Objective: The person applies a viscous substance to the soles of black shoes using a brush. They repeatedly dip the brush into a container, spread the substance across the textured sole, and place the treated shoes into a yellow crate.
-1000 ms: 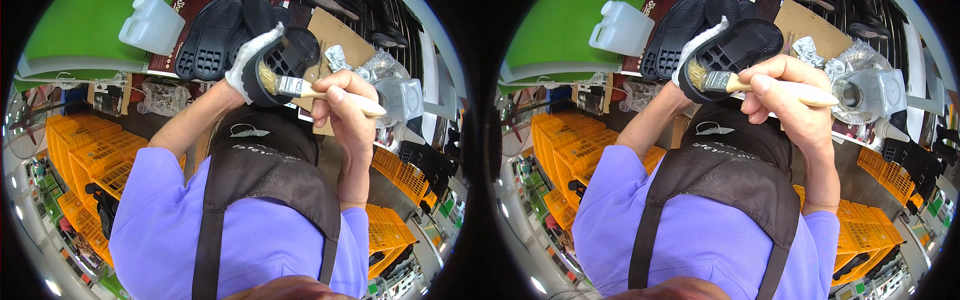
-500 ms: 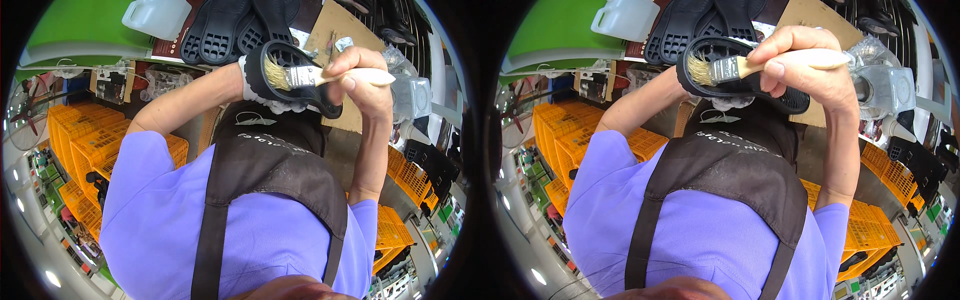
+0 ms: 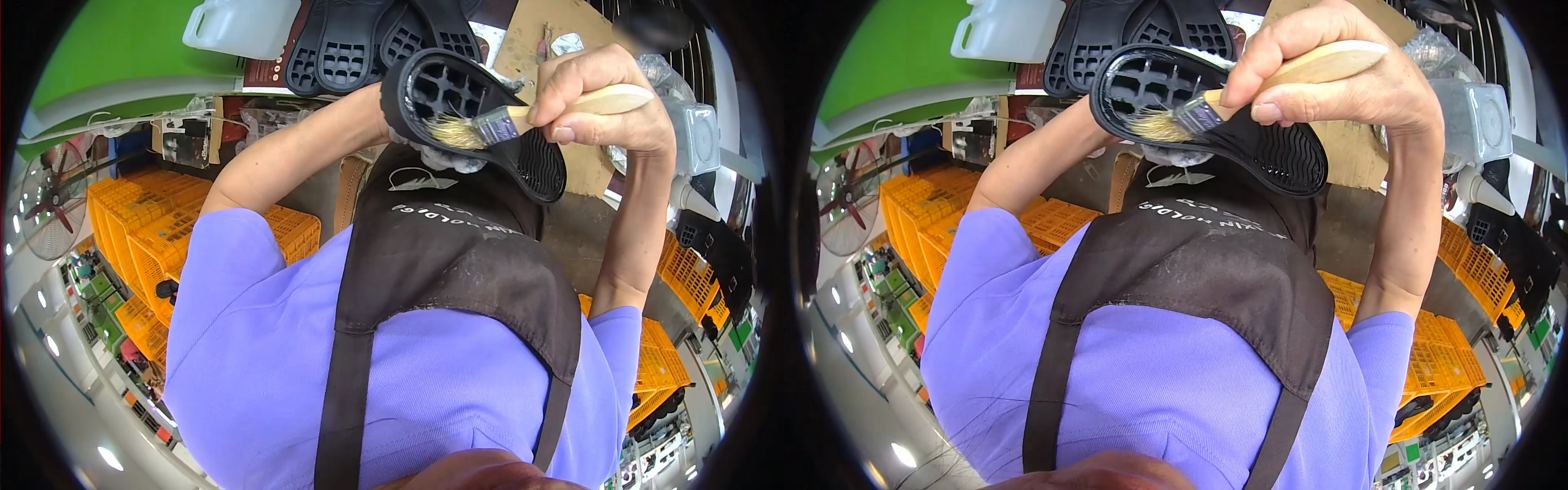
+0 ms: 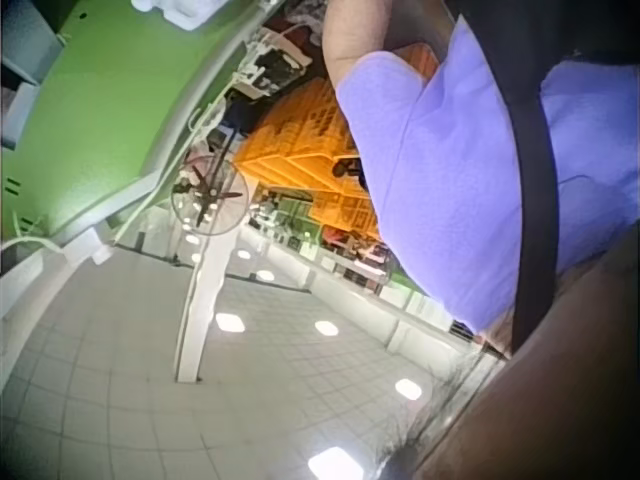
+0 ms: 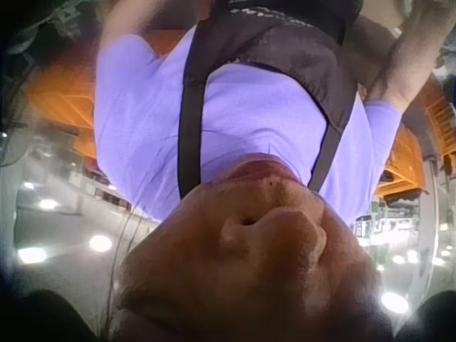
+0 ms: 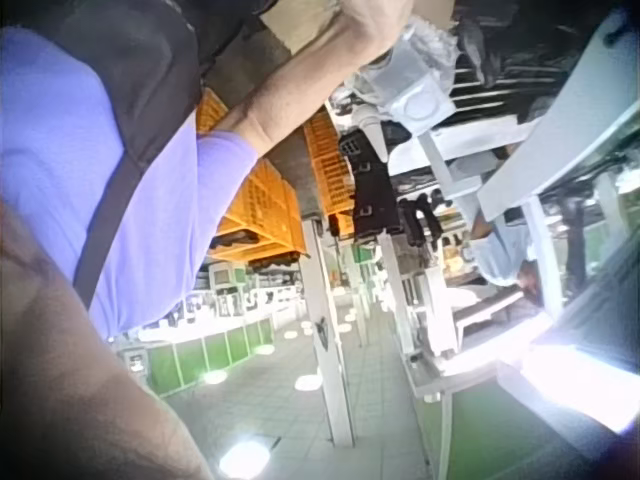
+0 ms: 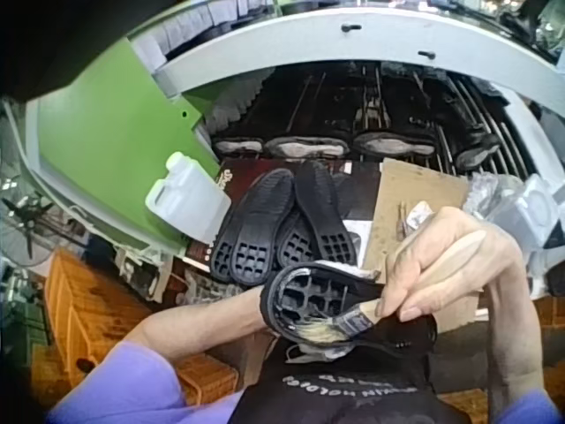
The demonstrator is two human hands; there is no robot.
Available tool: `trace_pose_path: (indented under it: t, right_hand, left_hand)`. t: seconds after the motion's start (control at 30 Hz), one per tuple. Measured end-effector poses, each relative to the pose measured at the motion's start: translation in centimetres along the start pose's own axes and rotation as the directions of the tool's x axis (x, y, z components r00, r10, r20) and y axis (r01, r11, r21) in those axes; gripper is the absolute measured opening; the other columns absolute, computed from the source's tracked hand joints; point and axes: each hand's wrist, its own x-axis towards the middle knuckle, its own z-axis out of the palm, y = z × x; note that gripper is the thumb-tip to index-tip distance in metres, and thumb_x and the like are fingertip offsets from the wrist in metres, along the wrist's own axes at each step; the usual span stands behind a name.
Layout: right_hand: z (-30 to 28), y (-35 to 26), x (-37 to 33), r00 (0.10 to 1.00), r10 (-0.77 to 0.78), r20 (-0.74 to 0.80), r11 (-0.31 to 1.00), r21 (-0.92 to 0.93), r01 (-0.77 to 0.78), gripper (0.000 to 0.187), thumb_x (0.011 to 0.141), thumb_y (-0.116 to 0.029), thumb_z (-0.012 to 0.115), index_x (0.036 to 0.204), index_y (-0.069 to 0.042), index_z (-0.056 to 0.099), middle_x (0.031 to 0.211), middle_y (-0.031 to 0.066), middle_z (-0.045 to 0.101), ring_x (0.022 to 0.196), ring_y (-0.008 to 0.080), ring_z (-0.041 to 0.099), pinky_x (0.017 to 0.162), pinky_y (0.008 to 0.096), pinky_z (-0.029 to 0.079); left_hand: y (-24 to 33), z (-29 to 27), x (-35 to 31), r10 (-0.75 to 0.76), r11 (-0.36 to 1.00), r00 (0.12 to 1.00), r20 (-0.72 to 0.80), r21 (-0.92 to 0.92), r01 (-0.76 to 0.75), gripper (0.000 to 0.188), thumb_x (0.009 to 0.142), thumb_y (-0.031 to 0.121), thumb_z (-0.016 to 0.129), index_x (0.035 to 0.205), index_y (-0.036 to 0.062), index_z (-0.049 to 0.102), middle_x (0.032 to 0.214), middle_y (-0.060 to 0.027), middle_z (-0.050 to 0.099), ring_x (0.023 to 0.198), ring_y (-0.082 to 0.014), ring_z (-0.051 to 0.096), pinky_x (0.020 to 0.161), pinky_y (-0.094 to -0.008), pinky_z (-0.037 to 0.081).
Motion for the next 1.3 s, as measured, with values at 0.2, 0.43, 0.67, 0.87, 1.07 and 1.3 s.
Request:
trace_pose_path:
  t: [0.2, 0.43, 0.67, 0.87, 1.07, 1.3]
  right_hand:
    - [-1.7, 0.6, -2.6, 0.992, 0.070, 0.103, 0.991, -0.117, -0.058, 0.015, 0.074, -0.005, 0.069, 0.087, 0.001, 0.068, 0.085, 0.0105, 0.067, 0.081, 0.0162, 0.063, 0.072, 0.0265, 0.049]
    - [-2.4, -1.0, -7.3, 0.942, 0.144, -0.302, 0.964, -0.172, -0.203, 0.016, 0.075, -0.011, 0.065, 0.085, 0.001, 0.066, 0.077, 0.0075, 0.064, 0.069, 0.0132, 0.059, 0.062, 0.0250, 0.046]
    - [1.8, 1.4, -6.3, 0.621, -0.191, -0.761, 0.914, 0.094, 0.396, 0.020, 0.084, -0.014, 0.056, 0.089, 0.005, 0.057, 0.066, 0.0113, 0.058, 0.052, 0.0123, 0.053, 0.047, 0.0222, 0.044]
    - [6.5, 2.1, -2.9, 0.329, -0.192, -0.925, 0.955, -0.098, 0.280, 0.017, 0.088, -0.010, 0.054, 0.089, 0.006, 0.058, 0.065, 0.0107, 0.059, 0.051, 0.0122, 0.054, 0.049, 0.0223, 0.046]
    - [8.9, 1.3, 0.1, 0.356, -0.034, -0.934, 0.962, 0.065, 0.264, 0.016, 0.088, -0.010, 0.056, 0.090, 0.006, 0.059, 0.067, 0.0104, 0.061, 0.054, 0.0108, 0.056, 0.052, 0.0207, 0.048]
    - [10.2, 0.2, 2.3, 0.496, 0.006, -0.868, 0.969, 0.128, 0.212, 0.014, 0.087, -0.008, 0.058, 0.086, 0.005, 0.062, 0.069, 0.0078, 0.063, 0.057, 0.0083, 0.059, 0.053, 0.0190, 0.049]
  left_hand:
    - [0.1, -0.1, -0.7, 0.084, 0.996, 0.964, -0.253, -0.005, -0.089, 0.023, 0.090, 0.011, 0.047, 0.106, 0.0004, 0.059, 0.100, -0.0129, 0.064, 0.082, -0.0195, 0.065, 0.069, -0.0289, 0.057]
    - [1.9, -0.1, 0.3, 0.209, 0.959, 0.968, 0.139, -0.224, -0.175, 0.043, 0.091, 0.037, 0.048, 0.115, 0.0023, 0.054, 0.102, -0.0091, 0.062, 0.082, -0.0184, 0.063, 0.073, -0.0341, 0.054]
    - [1.0, -1.3, 3.0, 0.728, 0.600, 0.675, 0.121, 0.366, -0.712, 0.056, 0.085, 0.027, 0.059, 0.128, 0.0003, 0.035, 0.125, -0.0123, 0.047, 0.115, -0.0215, 0.047, 0.100, -0.0368, 0.038]
    - [1.5, 1.2, 3.2, 0.886, 0.124, 0.420, 0.198, 0.770, -0.626, 0.064, 0.079, 0.029, 0.066, 0.131, 0.0074, 0.037, 0.132, -0.0089, 0.040, 0.126, -0.0225, 0.033, 0.108, -0.0373, 0.020]
    - [1.3, 2.5, 3.5, 0.837, 0.006, 0.472, 0.275, 0.859, -0.512, 0.054, 0.082, 0.031, 0.061, 0.125, 0.0057, 0.041, 0.123, -0.0098, 0.046, 0.120, -0.0247, 0.038, 0.106, -0.0394, 0.024]
    - [0.3, 2.5, 2.9, 0.813, 0.549, 0.571, 0.113, 0.177, -0.817, 0.033, 0.086, 0.017, 0.057, 0.115, 0.0047, 0.046, 0.103, -0.0029, 0.054, 0.094, -0.0106, 0.051, 0.089, -0.0271, 0.041]
